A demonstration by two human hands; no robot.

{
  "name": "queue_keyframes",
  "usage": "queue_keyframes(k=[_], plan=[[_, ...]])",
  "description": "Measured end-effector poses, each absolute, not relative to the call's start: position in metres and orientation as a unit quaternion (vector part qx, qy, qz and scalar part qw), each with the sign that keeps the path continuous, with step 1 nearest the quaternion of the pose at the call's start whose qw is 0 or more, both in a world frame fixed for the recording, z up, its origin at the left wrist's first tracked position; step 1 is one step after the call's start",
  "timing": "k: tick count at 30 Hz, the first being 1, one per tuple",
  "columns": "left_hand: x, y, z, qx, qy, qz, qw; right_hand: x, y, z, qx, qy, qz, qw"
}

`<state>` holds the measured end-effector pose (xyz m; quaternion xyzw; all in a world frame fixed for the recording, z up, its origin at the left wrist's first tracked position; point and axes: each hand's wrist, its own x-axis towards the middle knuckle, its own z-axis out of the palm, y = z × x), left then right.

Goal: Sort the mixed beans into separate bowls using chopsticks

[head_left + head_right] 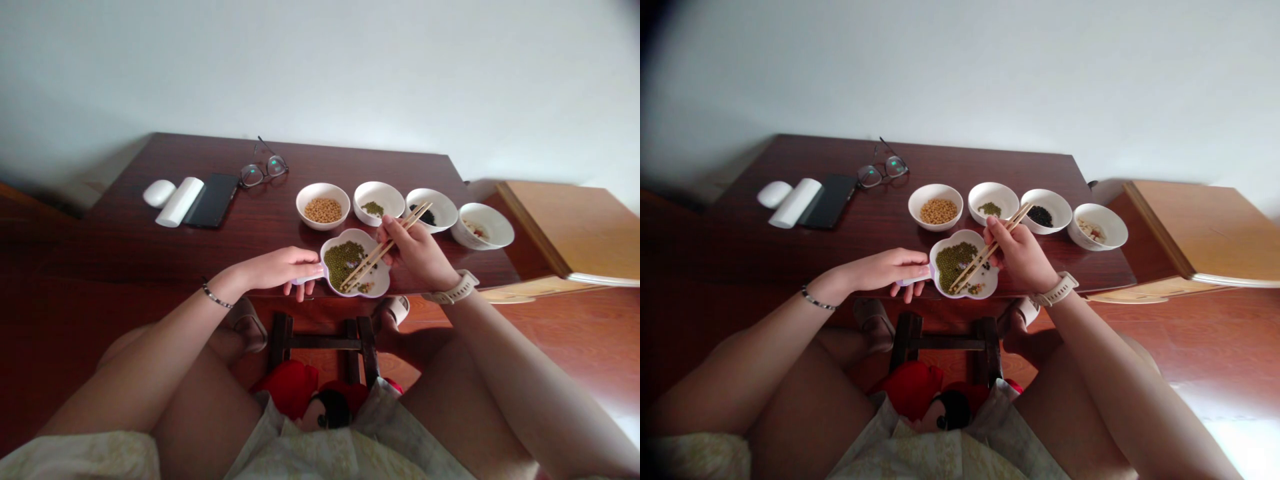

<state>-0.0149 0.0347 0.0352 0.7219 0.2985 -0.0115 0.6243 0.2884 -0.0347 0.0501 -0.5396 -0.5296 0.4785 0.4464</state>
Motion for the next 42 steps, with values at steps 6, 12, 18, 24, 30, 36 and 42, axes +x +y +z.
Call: queue_keyframes(k=[6, 12, 18, 24, 30, 36, 42], plan=[[-0.015, 0.034, 0.037, 0.723, 0.298, -0.017, 0.624, 0.285, -0.037, 0.047, -0.542, -0.524, 0.481, 0.448], [-0.015, 0.034, 0.037, 0.723, 0.293, -0.014, 0.625, 0.286, -0.036, 0.043, -0.539, -0.525, 0.468, 0.463], [-0.015, 0.035, 0.037, 0.723, 0.294, -0.016, 0.624, 0.288, -0.034, 0.047, -0.550, -0.502, 0.482, 0.461], [-0.015, 0.035, 0.038, 0.726, 0.296, -0.020, 0.621, 0.291, -0.033, 0.053, -0.549, -0.471, 0.493, 0.483], [-0.015, 0.034, 0.039, 0.729, 0.296, -0.016, 0.617, 0.294, -0.032, 0.058, -0.511, -0.450, 0.518, 0.518], [-0.015, 0.034, 0.040, 0.730, 0.297, -0.020, 0.615, 0.297, -0.032, 0.058, -0.509, -0.462, 0.508, 0.519], [-0.015, 0.034, 0.039, 0.727, 0.300, -0.017, 0.618, 0.297, -0.034, 0.056, -0.509, -0.511, 0.456, 0.521]])
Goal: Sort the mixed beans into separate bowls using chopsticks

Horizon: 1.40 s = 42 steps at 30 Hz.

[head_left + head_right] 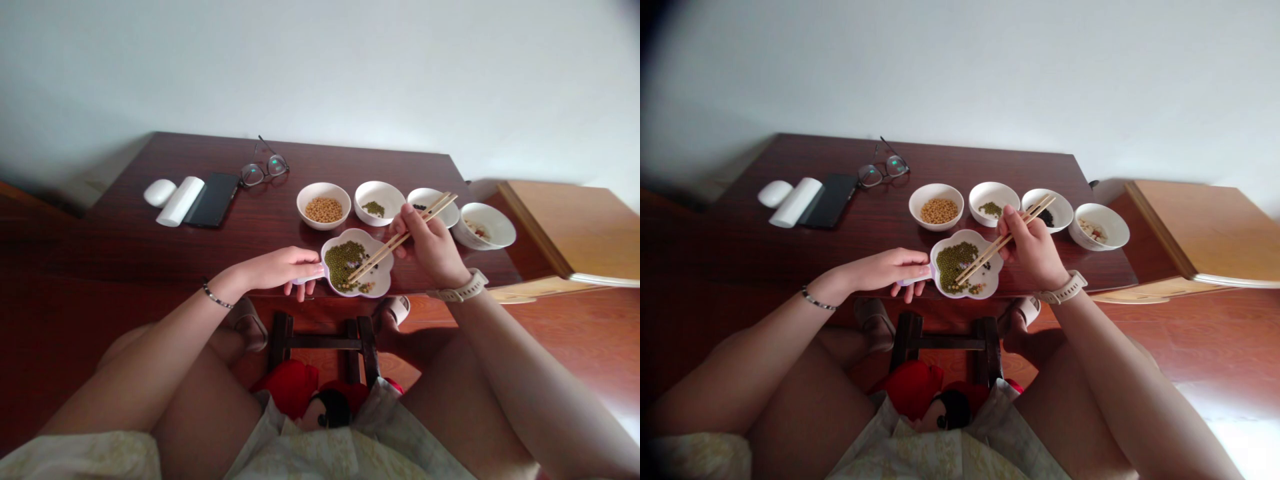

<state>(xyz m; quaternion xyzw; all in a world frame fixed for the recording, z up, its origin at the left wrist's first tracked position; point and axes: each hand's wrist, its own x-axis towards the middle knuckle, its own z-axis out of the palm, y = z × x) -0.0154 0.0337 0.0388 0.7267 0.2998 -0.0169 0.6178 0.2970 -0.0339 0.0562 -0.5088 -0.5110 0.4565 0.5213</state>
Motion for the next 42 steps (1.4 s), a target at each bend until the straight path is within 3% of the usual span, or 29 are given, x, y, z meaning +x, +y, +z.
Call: queue_keyframes(k=[16, 23, 30, 42], plan=[[-0.015, 0.033, 0.039, 0.723, 0.303, -0.015, 0.621, 0.288, -0.034, 0.069, -0.482, -0.491, 0.462, 0.560], [-0.016, 0.033, 0.038, 0.723, 0.302, -0.012, 0.621, 0.297, -0.030, 0.058, -0.519, -0.480, 0.462, 0.535], [-0.015, 0.032, 0.040, 0.725, 0.302, -0.020, 0.618, 0.300, -0.029, 0.055, -0.575, -0.496, 0.471, 0.450], [-0.015, 0.030, 0.042, 0.723, 0.306, -0.014, 0.619, 0.300, -0.029, 0.052, -0.573, -0.499, 0.457, 0.462]])
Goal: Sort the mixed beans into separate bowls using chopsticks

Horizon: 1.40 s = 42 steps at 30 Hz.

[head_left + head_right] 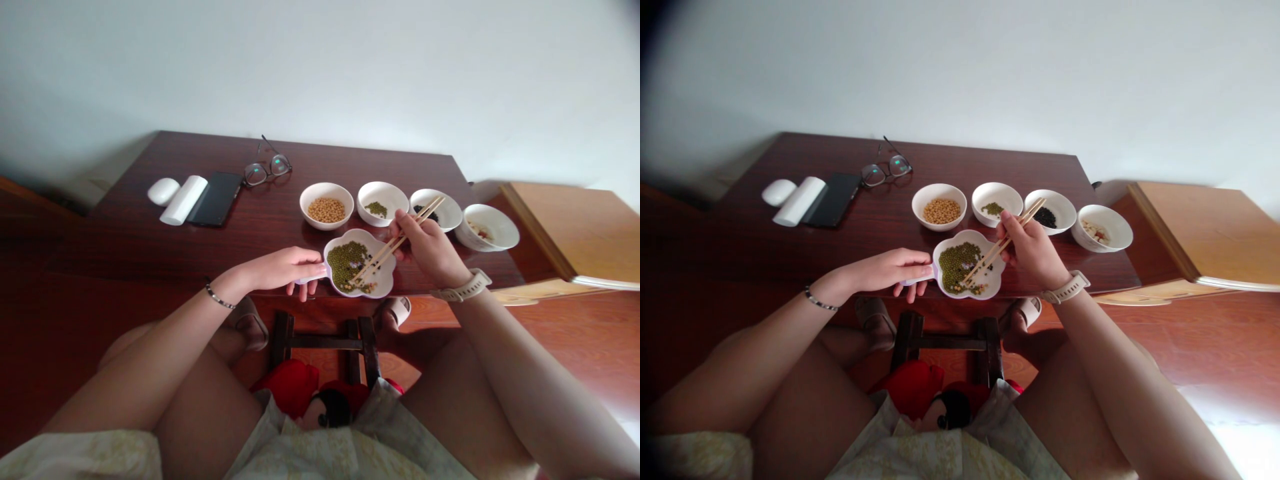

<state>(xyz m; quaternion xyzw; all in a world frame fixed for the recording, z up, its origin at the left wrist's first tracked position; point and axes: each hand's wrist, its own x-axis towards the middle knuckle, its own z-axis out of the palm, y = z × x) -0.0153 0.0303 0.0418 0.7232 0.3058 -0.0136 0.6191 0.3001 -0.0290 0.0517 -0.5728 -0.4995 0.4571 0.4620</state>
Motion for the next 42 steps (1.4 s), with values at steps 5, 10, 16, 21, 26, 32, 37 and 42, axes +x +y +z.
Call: queue_keyframes(k=[5, 10, 16, 21, 26, 32, 37, 42], plan=[[-0.0152, 0.0301, 0.0421, 0.725, 0.304, -0.012, 0.617, 0.3045, -0.0297, 0.0474, -0.577, -0.504, 0.445, 0.463], [-0.0146, 0.0301, 0.0434, 0.728, 0.306, -0.014, 0.613, 0.3051, -0.0309, 0.0472, -0.584, -0.513, 0.426, 0.463], [-0.0150, 0.0304, 0.0427, 0.730, 0.300, -0.014, 0.614, 0.3044, -0.0313, 0.0457, -0.579, -0.518, 0.417, 0.471], [-0.0152, 0.0308, 0.0416, 0.729, 0.299, -0.012, 0.615, 0.3039, -0.0310, 0.0479, -0.572, -0.513, 0.421, 0.481], [-0.0156, 0.0310, 0.0408, 0.729, 0.299, -0.009, 0.617, 0.3086, -0.0298, 0.0491, -0.568, -0.498, 0.439, 0.486], [-0.0155, 0.0307, 0.0396, 0.727, 0.297, -0.003, 0.619, 0.3095, -0.0309, 0.0481, -0.580, -0.515, 0.415, 0.476], [-0.0155, 0.0303, 0.0391, 0.729, 0.302, -0.004, 0.614, 0.3045, -0.0318, 0.0485, -0.576, -0.531, 0.403, 0.473], [-0.0155, 0.0301, 0.0404, 0.728, 0.300, -0.006, 0.616, 0.3054, -0.0303, 0.0490, -0.573, -0.526, 0.407, 0.479]])
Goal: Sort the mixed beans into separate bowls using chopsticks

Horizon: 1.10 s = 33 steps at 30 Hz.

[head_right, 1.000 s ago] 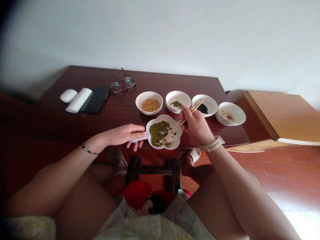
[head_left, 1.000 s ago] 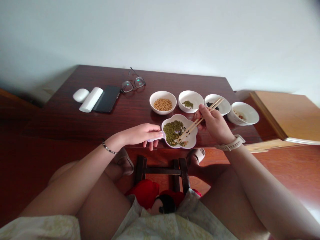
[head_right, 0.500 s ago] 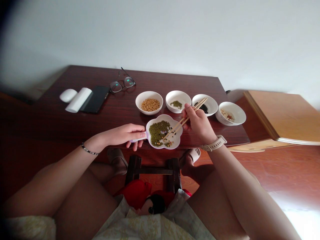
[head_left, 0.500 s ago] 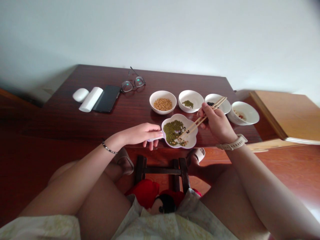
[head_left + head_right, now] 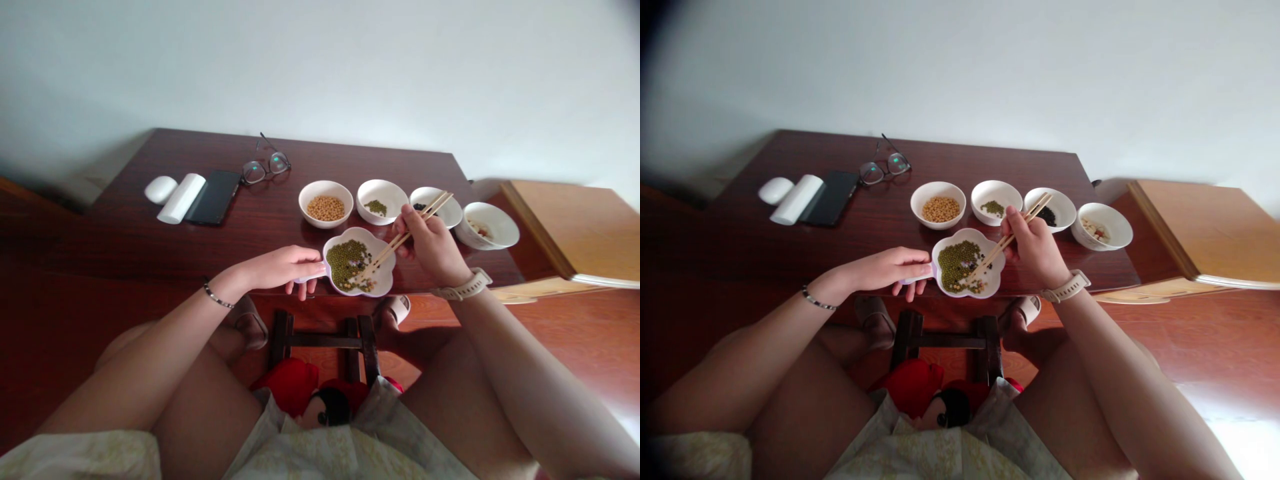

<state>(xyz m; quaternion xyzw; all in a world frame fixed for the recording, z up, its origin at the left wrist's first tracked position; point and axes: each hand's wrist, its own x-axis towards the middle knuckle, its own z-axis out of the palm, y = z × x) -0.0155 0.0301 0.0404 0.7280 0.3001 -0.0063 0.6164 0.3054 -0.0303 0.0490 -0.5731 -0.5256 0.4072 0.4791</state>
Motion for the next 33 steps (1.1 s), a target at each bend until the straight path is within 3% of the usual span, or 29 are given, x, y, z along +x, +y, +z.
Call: queue_keyframes(k=[33], plan=[[-0.015, 0.027, 0.043, 0.732, 0.294, 0.007, 0.614, 0.291, -0.027, 0.048, -0.559, -0.538, 0.439, 0.453]])
